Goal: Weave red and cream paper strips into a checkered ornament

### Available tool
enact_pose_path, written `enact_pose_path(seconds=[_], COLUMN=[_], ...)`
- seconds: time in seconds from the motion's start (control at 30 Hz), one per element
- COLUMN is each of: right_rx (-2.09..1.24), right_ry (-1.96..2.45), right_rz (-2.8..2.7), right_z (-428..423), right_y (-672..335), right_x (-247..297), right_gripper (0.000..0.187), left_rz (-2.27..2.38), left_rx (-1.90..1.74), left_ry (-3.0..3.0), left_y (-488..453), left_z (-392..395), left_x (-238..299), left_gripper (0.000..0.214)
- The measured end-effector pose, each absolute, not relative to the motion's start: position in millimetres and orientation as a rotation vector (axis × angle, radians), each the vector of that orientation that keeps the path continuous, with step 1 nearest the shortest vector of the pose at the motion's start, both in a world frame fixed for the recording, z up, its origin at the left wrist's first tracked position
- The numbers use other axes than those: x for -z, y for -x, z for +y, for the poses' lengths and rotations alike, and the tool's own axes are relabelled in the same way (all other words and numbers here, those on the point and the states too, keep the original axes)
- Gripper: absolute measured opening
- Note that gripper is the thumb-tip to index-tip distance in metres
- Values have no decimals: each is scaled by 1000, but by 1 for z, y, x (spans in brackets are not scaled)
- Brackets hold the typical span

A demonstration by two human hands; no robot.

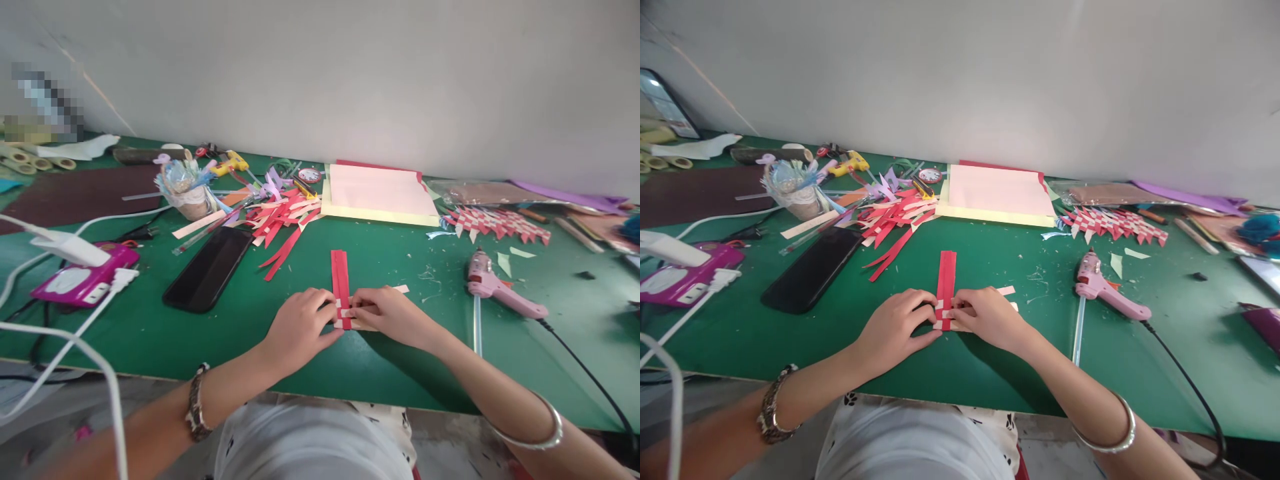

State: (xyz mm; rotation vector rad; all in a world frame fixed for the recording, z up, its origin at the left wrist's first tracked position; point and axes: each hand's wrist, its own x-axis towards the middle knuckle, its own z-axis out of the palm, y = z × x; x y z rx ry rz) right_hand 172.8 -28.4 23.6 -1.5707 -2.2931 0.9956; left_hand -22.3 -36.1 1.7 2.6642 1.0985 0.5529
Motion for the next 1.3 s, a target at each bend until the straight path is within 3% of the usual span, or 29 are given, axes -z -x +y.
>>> enact_pose_path(seconds=[0.17,0.67,1.03,1.3], right_rx=[-891,-922,-273,-118], right_ry=[1557,1521,1591,1631], right_rz=[-2324,-2338,-2666,-2722], right_z=[-29,-28,-35,-40], right_y=[-171,-171,-169,-175], right_x=[-21,-20,-26,-27], right_gripper=[23,24,35,45], left_rz=[1182,1197,1208,1207], left_rx=[-506,-542,-560,-554], left_ry=[-2678,-2703,-2723,-2720], left_y=[17,14,13,12], left_z=[-38,-39,-38,-38], left_x=[-5,-5,-5,-5], left_gripper=[21,16,11,9])
